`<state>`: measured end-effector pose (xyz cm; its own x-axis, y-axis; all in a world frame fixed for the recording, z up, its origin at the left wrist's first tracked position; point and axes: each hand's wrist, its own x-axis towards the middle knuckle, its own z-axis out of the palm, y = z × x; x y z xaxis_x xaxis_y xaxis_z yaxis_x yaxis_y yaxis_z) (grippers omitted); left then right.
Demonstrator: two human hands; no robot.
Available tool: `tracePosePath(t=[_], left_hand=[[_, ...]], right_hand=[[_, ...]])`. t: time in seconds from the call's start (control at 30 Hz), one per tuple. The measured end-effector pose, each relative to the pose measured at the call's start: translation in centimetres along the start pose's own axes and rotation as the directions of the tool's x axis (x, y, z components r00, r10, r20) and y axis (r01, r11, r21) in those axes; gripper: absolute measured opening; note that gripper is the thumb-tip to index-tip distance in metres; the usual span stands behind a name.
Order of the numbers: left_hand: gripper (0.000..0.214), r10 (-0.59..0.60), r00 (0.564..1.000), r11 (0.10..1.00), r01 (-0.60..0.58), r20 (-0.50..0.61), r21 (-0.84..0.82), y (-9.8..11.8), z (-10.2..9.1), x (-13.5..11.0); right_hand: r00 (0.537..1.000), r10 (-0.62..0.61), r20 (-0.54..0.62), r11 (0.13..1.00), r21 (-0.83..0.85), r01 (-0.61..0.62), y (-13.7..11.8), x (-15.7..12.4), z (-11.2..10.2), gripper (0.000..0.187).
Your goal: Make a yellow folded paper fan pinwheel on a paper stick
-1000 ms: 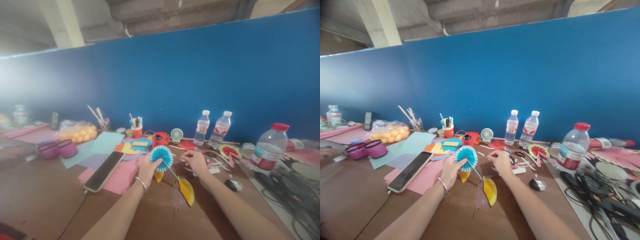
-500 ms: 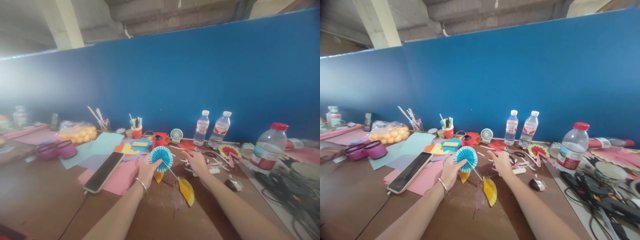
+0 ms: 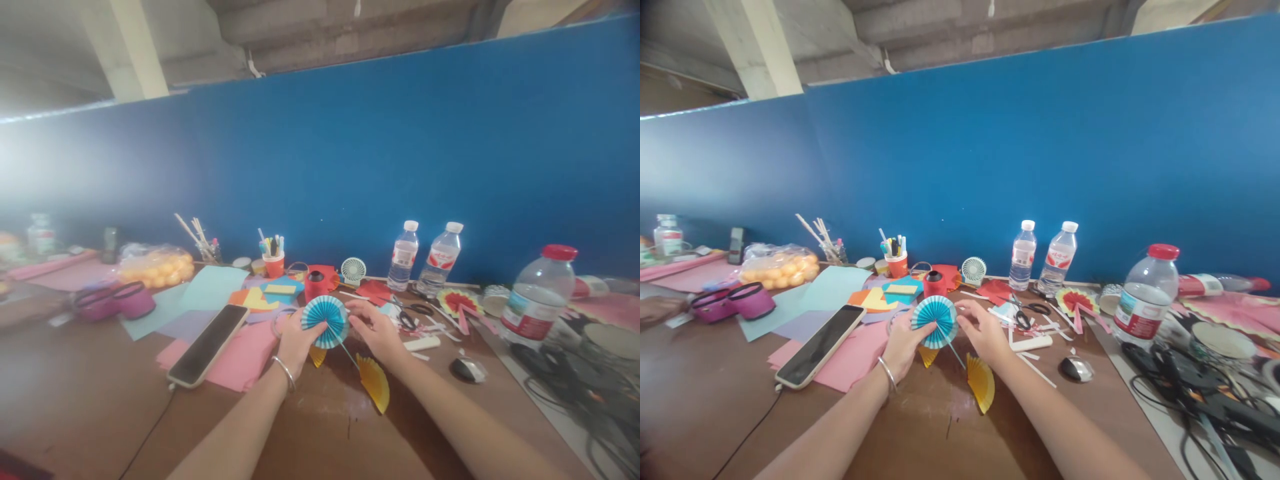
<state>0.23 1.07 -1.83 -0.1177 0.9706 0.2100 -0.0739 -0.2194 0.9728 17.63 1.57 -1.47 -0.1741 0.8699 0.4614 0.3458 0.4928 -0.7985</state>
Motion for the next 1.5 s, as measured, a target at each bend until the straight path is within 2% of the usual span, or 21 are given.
tracePosePath(t=[0.13, 0.37, 0.63, 0.7, 0.8, 0.97, 1.03, 1.17, 1.3, 1.5], left_hand=[[0.037, -0.039, 0.999, 0.999, 0.039, -0.01, -0.014, 0.3, 0.2, -0.3], [0.039, -0.077, 0.996, 0.996, 0.075, -0.035, -0.045, 0.4, 0.2, -0.4], [0.038, -0.086, 0.991, 0.985, 0.099, 0.098, -0.14, -0.2, 0.2, -0.3], [0.038, -0.085, 0.991, 0.985, 0.099, 0.103, -0.139, -0.3, 0.1, -0.3], [0.037, -0.074, 0.996, 0.993, 0.078, 0.049, -0.091, -0.4, 0.1, -0.3], [0.037, -0.042, 0.999, 0.999, 0.043, 0.018, -0.024, -0.5, -0.1, -0.2], [0.036, -0.032, 0.999, 0.999, 0.032, 0.01, 0.008, -0.6, -0.2, -0.1], [0.036, -0.018, 0.999, 0.998, 0.016, 0.027, 0.057, -0.7, -0.3, 0.0], [0.036, -0.04, 0.998, 0.999, 0.039, 0.042, 0.025, -0.7, -0.3, 0.0], [0.037, -0.049, 0.997, 0.999, 0.05, 0.066, -0.016, -0.4, -0.1, -0.2]], right_hand=[[1.0, 0.002, 0.006, 0.998, 0.055, -0.002, -0.4, -0.3, 0.5, 0.016], [0.993, 0.117, -0.001, 0.985, 0.125, -0.116, -0.3, -0.5, 0.7, 0.017], [0.98, 0.197, 0.011, 0.933, 0.306, -0.191, 1.0, -0.2, 1.0, 0.019], [0.983, 0.184, 0.003, 0.939, 0.295, -0.176, 1.0, -0.2, 0.9, 0.02], [0.991, 0.132, 0.005, 0.969, 0.21, -0.13, 0.6, -0.3, 0.5, 0.022], [1.0, -0.022, -0.013, 0.999, 0.034, 0.022, 0.0, -0.3, 0.1, 0.013], [0.999, -0.03, -0.016, 0.999, 0.023, 0.03, 0.0, -0.2, 0.2, 0.013], [0.997, 0.07, -0.03, 0.993, 0.1, -0.067, 0.1, -0.2, 0.5, 0.014], [0.988, 0.157, 0.006, 0.971, 0.18, -0.156, 0.2, -0.2, 0.8, 0.019], [0.976, 0.218, 0.021, 0.938, 0.27, -0.216, 1.0, -0.2, 0.9, 0.026]])
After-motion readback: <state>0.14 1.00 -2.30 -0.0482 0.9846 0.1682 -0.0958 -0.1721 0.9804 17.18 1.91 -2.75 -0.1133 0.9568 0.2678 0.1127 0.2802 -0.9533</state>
